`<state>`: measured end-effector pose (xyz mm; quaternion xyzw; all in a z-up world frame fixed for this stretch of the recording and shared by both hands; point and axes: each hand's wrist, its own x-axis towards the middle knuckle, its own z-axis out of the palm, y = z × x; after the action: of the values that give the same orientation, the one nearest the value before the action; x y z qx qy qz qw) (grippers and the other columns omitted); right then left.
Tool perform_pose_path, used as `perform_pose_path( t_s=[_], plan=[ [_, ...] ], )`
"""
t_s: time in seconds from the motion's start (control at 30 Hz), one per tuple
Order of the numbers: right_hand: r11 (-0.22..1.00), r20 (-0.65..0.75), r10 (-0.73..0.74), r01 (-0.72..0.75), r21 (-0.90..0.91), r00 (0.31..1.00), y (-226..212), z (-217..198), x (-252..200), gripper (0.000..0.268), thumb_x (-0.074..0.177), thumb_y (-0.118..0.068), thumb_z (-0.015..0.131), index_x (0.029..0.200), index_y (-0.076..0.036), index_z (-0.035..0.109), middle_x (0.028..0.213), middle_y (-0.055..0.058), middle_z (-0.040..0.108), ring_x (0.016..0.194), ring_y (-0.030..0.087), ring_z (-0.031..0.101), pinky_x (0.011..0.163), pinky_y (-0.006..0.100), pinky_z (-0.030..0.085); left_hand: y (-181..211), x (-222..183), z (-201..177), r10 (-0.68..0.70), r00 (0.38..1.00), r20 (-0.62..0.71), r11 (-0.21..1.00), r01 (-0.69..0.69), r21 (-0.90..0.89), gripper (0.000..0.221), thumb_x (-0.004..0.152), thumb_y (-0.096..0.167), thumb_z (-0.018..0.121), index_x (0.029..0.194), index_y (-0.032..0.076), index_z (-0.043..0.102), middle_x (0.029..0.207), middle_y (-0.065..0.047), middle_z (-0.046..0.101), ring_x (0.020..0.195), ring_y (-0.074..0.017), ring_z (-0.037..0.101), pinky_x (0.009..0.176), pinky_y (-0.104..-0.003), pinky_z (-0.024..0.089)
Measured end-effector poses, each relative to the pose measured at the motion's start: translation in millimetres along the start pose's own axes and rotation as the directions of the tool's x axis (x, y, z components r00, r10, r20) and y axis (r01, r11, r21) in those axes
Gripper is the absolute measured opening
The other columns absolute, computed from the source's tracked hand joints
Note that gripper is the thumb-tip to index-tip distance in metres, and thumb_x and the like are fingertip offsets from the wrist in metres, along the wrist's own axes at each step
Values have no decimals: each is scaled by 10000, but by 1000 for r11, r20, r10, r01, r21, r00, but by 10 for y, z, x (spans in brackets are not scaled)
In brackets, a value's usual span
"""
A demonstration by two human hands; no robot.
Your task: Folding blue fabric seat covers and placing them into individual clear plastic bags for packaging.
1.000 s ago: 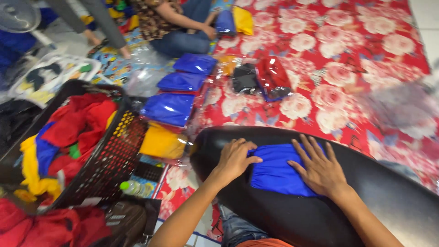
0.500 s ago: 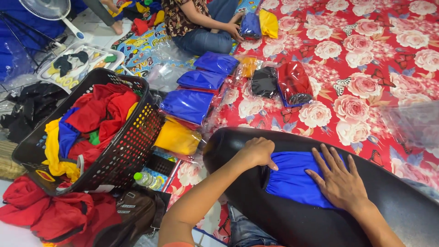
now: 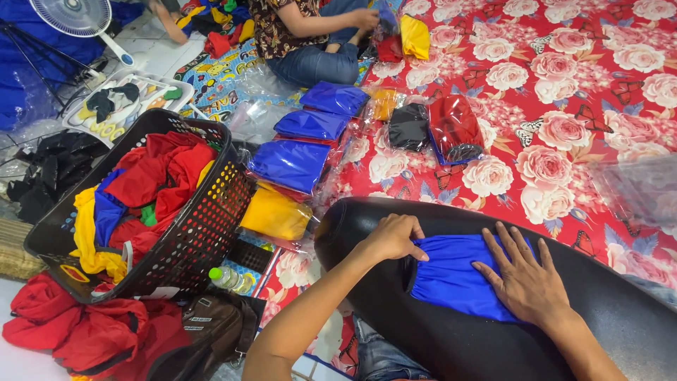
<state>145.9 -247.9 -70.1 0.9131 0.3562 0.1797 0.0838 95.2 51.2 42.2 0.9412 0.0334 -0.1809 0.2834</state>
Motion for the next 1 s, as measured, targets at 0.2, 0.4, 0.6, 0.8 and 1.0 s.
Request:
perform_pose_path(
  t_s=[0.2, 0.4, 0.6, 0.8, 1.0],
  plan=[
    [1000, 24, 14, -14, 16, 1000, -8, -14, 2, 879, 938, -743, 181, 1691, -318, 25, 1722, -53, 123, 1584, 165, 104, 1221, 470, 143, 72, -74, -62, -20, 999, 50, 999, 22, -40, 562, 734, 351, 936, 559, 110, 460, 589, -13, 373, 618, -258, 409, 620, -397, 375],
    [999, 68, 3, -5, 33, 998, 10, -65, 19, 879, 945, -729, 171, 1691, -307, -25, 1724, -50, 75, 1576, 163, 68, 1210, 471, 120, 116, -173, -81, 65, 997, 38, 998, -64, -20, 351, 821, 340, 798, 1105, 148, 723, 1112, -46, 768, 1032, -290, 704, 899, -429, 511],
    [999, 80, 13, -16, 35, 997, 2, -68, 16, 909, 915, -738, 212, 1687, -312, -8, 1726, -61, 106, 1572, 152, 121, 1210, 479, 174, 55, -292, 14, 97, 995, -2, 971, -95, -218, 430, 897, 305, 679, 1262, 85, 623, 1091, -96, 764, 1032, -284, 719, 897, -400, 509],
    [990, 33, 66, -70, 125, 997, -14, -56, 11, 850, 930, -711, 263, 1670, -317, 121, 1727, -22, 182, 1587, 184, 169, 1226, 470, 206, 88, -403, 20, 12, 993, -119, 864, -70, -499, 363, 805, 197, 793, 1143, 128, 678, 1214, -82, 757, 1316, -253, 653, 999, -366, 539],
    [955, -372, 286, -229, 190, 883, -507, -1178, 43, 519, 917, -369, 674, 1408, -207, 623, 1527, 74, 628, 1388, 297, 620, 1167, 512, 455, 313, -547, -145, 80, 976, -204, 879, -166, -446, 263, 825, 145, 811, 1068, 160, 713, 1143, -50, 786, 1267, -233, 700, 968, -349, 556]
  ],
)
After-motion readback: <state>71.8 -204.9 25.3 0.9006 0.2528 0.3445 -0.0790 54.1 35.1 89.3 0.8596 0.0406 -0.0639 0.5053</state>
